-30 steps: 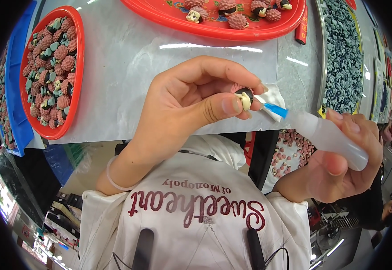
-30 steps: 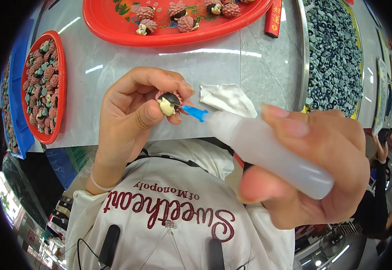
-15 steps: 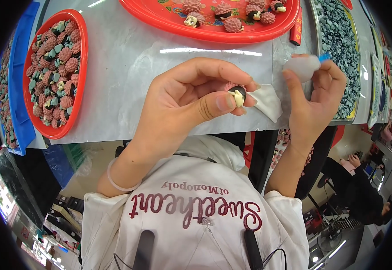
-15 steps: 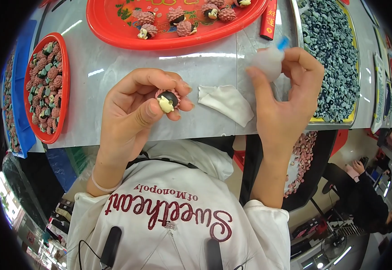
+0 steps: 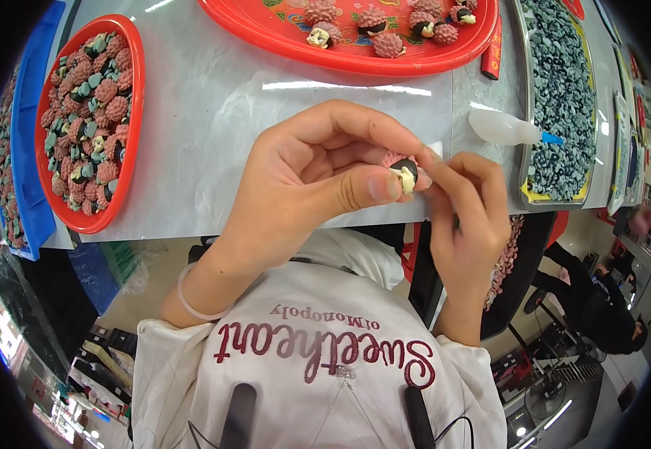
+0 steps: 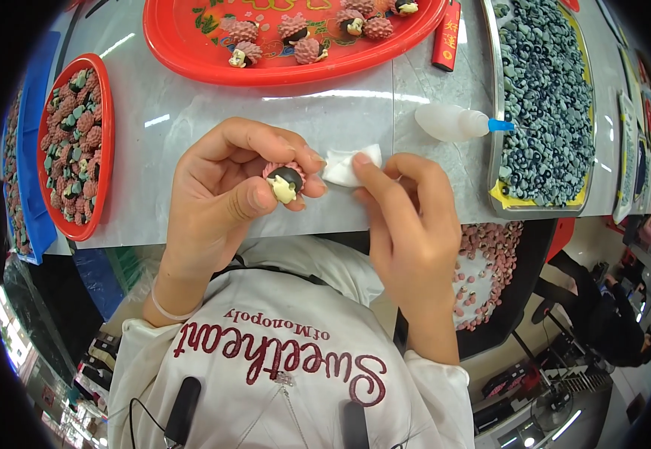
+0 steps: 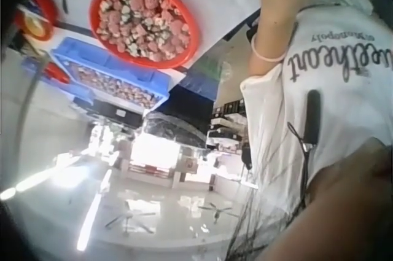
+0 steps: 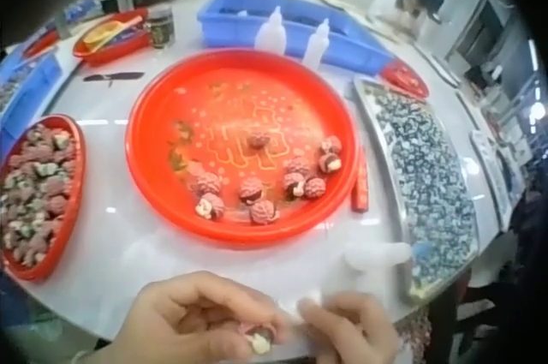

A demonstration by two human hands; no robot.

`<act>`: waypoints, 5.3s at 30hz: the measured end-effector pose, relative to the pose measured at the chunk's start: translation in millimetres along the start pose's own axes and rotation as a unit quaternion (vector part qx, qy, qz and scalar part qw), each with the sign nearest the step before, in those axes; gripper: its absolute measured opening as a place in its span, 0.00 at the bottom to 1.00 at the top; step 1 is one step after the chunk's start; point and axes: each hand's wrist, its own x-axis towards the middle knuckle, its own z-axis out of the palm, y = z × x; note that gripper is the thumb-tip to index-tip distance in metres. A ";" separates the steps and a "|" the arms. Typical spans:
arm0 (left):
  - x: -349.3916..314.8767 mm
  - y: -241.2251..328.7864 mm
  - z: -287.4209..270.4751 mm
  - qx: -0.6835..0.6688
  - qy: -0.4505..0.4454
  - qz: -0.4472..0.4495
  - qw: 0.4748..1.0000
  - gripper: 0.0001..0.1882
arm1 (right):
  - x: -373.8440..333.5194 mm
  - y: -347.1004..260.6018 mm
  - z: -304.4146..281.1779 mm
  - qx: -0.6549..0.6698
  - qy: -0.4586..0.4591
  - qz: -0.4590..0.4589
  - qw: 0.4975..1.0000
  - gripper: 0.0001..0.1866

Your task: The person assembles small figurines by applying glue from a squeeze bottle onto the parts, attaching pieces to the figures by hand, and placing the assembled figurines onto trays.

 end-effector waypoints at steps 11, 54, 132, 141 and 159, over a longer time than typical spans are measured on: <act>-4.7 0.4 -0.2 0.039 0.038 0.013 0.998 0.12 | 16.0 -31.4 -1.9 0.093 0.045 -0.135 0.985 0.22; 0.3 4.9 9.4 0.021 0.006 -0.034 0.999 0.17 | 100.4 92.4 -70.4 -0.157 -0.003 -0.018 0.987 0.10; -2.3 5.5 3.8 0.013 0.039 -0.005 0.999 0.16 | 28.7 -28.3 -3.3 0.261 0.064 -0.053 0.962 0.08; -24.2 70.1 -16.5 0.278 0.064 0.261 0.922 0.16 | 21.5 -28.4 -16.4 0.189 0.098 -0.087 0.973 0.15; -51.3 136.8 -62.5 0.863 0.232 0.044 0.446 0.18 | 20.1 -3.0 -25.8 0.212 0.090 0.007 0.973 0.09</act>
